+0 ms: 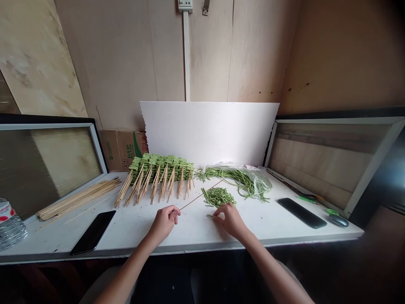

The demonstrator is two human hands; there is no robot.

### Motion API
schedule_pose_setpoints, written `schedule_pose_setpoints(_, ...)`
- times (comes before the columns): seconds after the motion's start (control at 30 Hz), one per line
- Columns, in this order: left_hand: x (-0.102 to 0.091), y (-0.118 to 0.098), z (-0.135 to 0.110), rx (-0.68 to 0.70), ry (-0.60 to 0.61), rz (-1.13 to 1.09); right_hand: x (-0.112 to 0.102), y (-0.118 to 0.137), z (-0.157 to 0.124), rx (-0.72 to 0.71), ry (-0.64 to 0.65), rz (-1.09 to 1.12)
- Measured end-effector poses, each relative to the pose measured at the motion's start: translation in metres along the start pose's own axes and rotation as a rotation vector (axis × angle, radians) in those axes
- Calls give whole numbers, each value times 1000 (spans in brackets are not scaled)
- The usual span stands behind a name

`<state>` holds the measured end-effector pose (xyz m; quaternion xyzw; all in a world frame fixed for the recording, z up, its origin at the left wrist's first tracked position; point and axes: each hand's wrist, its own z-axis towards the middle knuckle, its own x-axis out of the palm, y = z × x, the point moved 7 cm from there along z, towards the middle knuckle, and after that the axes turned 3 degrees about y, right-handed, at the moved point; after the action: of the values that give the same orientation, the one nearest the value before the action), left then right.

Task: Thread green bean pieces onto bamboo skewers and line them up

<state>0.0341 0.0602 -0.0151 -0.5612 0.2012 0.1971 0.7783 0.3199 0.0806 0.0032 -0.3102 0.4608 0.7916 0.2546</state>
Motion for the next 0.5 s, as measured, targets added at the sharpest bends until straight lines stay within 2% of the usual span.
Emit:
schedule_pose_setpoints(0.1,0,-2,0,8,11,4,-17,-8,6,80,-37,231)
schedule_pose_setpoints(0.27,1,-2,-1,3,29,13,-46,-39,10,292,-173,841)
schedule_pose_setpoints(0.37,4,-2,-2,-11,47,15,-50,-47,11,315,-216,1099)
schedule_pose_setpoints(0.5,8,-5,-3,5,64,11,-44,-46,12,303,-176,1307)
